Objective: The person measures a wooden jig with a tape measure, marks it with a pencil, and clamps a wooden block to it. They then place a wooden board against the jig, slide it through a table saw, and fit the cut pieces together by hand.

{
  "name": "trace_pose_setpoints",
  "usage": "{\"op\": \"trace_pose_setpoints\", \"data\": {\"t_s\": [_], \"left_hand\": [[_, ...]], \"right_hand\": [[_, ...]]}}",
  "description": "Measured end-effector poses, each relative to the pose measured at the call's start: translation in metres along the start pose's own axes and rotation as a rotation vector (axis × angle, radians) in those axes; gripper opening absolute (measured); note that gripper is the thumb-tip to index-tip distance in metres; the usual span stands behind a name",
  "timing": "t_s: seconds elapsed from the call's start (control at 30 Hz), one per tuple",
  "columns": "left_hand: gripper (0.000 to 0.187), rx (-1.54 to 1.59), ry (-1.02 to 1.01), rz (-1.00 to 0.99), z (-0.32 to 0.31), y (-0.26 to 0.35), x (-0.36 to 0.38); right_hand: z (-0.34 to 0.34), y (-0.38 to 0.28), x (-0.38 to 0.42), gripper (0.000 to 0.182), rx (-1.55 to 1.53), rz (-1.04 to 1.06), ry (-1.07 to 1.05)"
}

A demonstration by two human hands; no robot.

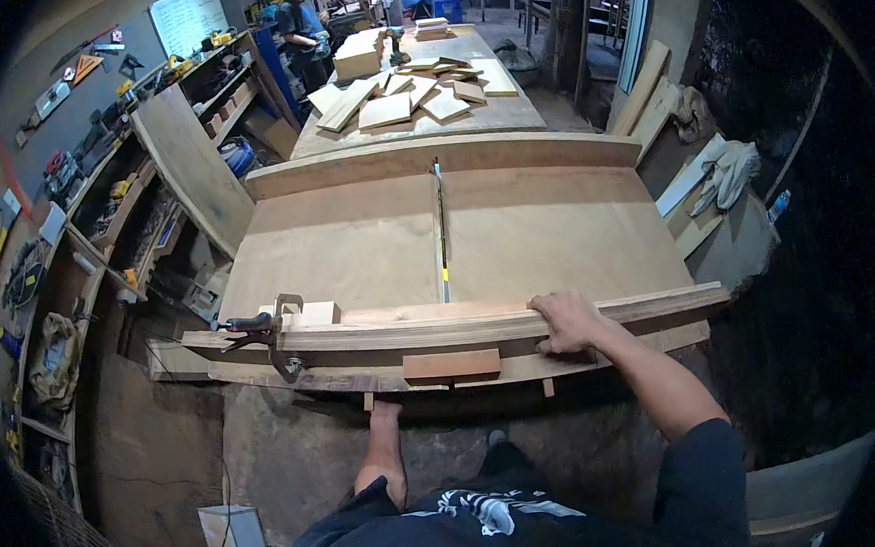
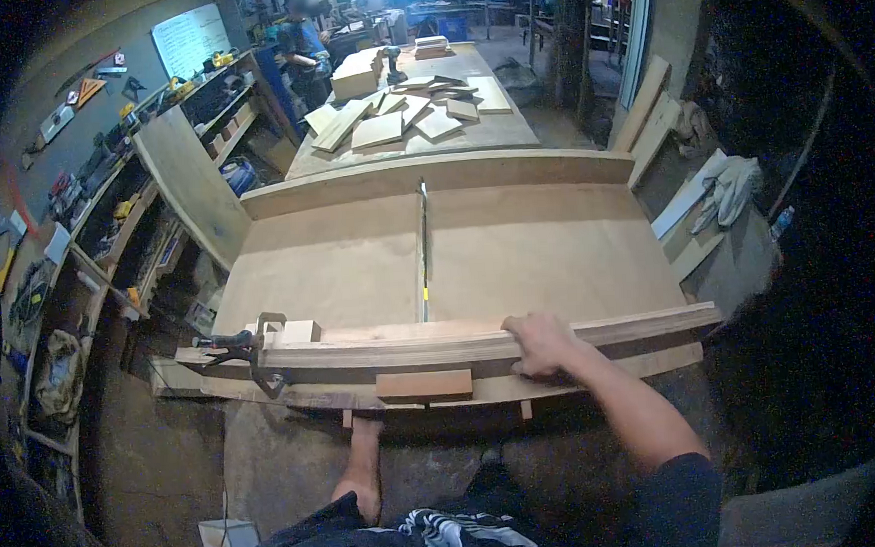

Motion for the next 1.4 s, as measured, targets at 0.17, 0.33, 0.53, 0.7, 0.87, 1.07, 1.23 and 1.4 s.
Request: {"op": "trace_pose_setpoints", "data": {"t_s": [0.17,0.33,0.53,0.7,0.87,1.07,1.23,1.4], "left_hand": [[0.044,0.020,-0.060,0.025,-0.013,0.020,-0.007],[0.044,0.060,-0.134,0.047,-0.025,0.027,-0.031],[0.045,0.096,-0.204,0.084,-0.034,0.036,-0.049],[0.045,0.127,-0.258,0.111,-0.048,0.045,-0.067],[0.046,0.159,-0.340,0.136,-0.072,0.055,-0.106],[0.046,0.217,-0.409,0.204,-0.086,0.037,-0.131],[0.046,0.253,-0.297,0.317,0.002,0.017,-0.047],[0.030,-0.389,0.884,0.173,-0.008,0.039,0.034]], "right_hand": [[0.001,-0.002,-0.002,0.073,0.031,0.011,0.003],[-0.002,0.001,-0.001,0.072,0.021,0.020,0.025],[-0.002,0.000,0.000,0.071,0.009,0.012,0.027],[0.000,-0.001,0.000,0.072,-0.001,0.005,0.025],[-0.013,0.004,0.001,0.078,0.028,-0.001,-0.015],[-0.019,0.013,-0.001,0.066,-0.002,0.029,0.032],[-0.012,0.006,-0.003,0.064,-0.006,0.046,0.048],[0.000,-0.002,-0.003,0.072,-0.012,-0.007,-0.025]]}}
Point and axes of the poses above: each hand's wrist, its own x-axis away from the middle knuckle, its own z-axis out of the back of the hand, y = z × x, the point moved 1 cm from there along -x, towards the middle knuckle, and after that the axes turned 13 degrees about y, right-handed, at the moved point
